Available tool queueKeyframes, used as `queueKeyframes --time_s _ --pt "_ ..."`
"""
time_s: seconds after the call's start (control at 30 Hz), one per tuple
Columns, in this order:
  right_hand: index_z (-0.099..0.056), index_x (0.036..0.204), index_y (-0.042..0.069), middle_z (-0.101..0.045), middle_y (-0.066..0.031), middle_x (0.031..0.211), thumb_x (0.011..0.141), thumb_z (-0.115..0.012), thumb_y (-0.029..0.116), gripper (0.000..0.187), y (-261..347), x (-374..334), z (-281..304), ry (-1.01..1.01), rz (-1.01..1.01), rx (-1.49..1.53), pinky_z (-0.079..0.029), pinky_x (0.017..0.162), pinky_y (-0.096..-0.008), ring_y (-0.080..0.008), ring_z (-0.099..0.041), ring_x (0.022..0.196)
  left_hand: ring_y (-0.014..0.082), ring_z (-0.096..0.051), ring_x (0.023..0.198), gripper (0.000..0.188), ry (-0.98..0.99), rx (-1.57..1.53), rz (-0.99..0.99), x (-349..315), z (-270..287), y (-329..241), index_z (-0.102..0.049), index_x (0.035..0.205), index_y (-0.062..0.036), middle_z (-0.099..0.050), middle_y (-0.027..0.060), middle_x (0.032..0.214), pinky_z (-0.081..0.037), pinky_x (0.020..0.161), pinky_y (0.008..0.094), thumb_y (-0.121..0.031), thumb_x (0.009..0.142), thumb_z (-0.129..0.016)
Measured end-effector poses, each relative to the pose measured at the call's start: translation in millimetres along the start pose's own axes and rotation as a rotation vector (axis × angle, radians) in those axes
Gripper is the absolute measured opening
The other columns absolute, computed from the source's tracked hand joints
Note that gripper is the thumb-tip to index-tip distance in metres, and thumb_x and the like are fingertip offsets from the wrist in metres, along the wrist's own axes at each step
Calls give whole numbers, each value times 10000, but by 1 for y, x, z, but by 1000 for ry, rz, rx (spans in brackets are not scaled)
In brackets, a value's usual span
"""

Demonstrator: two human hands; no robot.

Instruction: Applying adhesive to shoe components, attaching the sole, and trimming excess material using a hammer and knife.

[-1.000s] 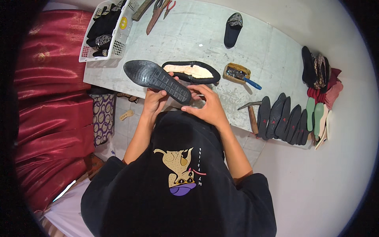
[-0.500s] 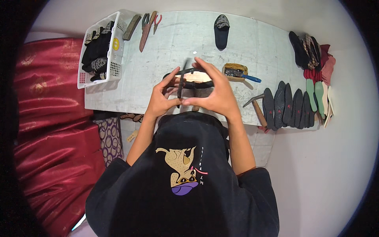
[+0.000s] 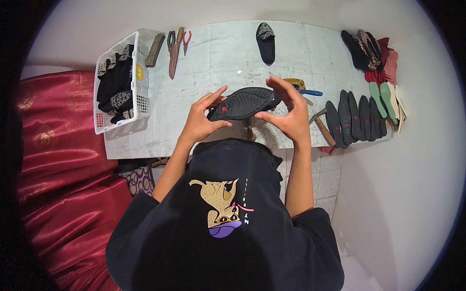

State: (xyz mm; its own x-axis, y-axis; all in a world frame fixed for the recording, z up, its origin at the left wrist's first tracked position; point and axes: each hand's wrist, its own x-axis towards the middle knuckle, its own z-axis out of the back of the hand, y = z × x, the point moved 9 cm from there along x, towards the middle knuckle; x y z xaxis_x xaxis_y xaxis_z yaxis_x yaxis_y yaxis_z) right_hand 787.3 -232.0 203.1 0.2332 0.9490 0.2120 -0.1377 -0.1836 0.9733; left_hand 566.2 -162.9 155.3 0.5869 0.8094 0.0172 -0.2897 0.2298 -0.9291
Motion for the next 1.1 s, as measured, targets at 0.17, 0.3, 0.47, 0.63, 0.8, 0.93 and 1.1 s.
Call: queueKeyframes --time_s 0.17,0.3,0.47,0.63,0.8,0.93,1.1 --pt "-705 1249 1 -699 -138 1292 652 -967 126 663 -9 1 7 111 22 -256 -519 1063 -366 -240 -660 1218 250 -694 1098 997 21 141 -54 13 3 2 -565 1499 -164 -712 108 1162 -558 994 385 -80 583 -946" --pt "-704 1253 32 -724 -129 1246 646 -956 134 665 -34 -2 14 110 -27 -393 -537 1023 -372 -250 -688 1169 297 -668 1102 937 27 195 -100 22 -7 15 -597 1462 -147 -710 118 1168 -533 1002 407 -72 590 -934" --pt "-693 1258 55 -713 -148 1275 662 -937 112 646 -64 -3 20 100 -86 -528 -531 1020 -381 -309 -681 1187 326 -627 1114 896 0 237 -88 28 -26 37 -618 1436 -140 -703 128 1177 -498 1024 423 -78 599 -931" --pt "-670 1307 40 -674 -132 1352 679 -915 15 675 -93 -4 29 115 -163 -507 -511 1082 -364 -245 -651 1239 328 -602 1159 903 -31 263 -105 30 -35 44 -620 1434 -144 -696 122 1215 -486 1044 425 -110 591 -942" --pt "-663 1311 41 -665 -126 1343 686 -907 -8 673 -104 -6 27 152 -189 -437 -520 1093 -378 -248 -653 1227 334 -597 1176 900 -29 249 -115 29 -38 57 -617 1435 -135 -689 126 1268 -485 1054 425 -125 597 -943" --pt "-666 1288 27 -673 -112 1304 682 -905 -19 653 -106 -4 25 146 -166 -470 -550 1049 -382 -244 -657 1200 343 -597 1214 876 -44 249 -148 25 -36 60 -619 1426 -117 -670 144 1323 -483 1070 428 -164 614 -944" --pt "-674 1231 11 -681 -161 1292 654 -920 46 629 -112 -3 26 151 -134 -459 -535 1039 -386 -312 -656 1220 355 -599 1245 853 -122 287 -50 5 -6 90 -623 1412 -96 -653 161 1345 -479 1079 437 -203 630 -945"
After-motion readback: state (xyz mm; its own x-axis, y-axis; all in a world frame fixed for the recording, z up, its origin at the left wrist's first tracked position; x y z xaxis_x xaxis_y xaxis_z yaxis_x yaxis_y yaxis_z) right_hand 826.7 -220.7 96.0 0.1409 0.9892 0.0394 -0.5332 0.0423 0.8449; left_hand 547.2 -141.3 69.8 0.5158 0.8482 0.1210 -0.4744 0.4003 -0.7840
